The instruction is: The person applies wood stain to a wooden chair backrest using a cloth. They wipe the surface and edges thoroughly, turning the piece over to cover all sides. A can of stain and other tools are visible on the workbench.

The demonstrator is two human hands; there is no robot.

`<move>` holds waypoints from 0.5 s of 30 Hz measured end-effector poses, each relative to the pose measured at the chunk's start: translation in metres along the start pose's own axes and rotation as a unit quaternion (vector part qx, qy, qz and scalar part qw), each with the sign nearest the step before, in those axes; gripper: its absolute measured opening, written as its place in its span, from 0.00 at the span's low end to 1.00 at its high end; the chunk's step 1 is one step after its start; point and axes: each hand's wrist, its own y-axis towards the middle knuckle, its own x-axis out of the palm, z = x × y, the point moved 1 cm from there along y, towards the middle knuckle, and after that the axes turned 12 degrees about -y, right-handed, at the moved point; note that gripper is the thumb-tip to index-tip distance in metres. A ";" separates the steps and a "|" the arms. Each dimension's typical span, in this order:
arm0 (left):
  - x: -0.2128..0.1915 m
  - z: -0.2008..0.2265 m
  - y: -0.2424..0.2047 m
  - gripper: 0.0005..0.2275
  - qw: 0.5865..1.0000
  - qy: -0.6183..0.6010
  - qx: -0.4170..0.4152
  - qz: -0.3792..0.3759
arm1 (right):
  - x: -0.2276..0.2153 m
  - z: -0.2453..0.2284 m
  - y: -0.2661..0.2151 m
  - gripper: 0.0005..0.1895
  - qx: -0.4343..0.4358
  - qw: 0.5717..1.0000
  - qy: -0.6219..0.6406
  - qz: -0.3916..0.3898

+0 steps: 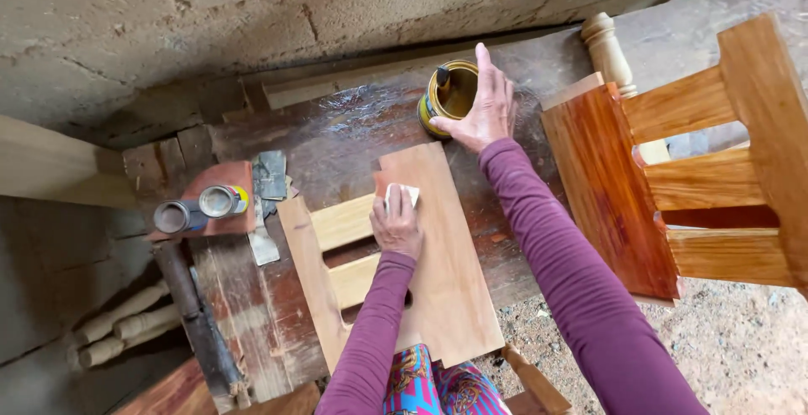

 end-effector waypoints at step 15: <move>0.001 -0.004 0.001 0.22 1.000 -0.001 -0.004 -0.009 | -0.016 0.018 0.019 0.72 0.032 0.995 -0.050 -0.078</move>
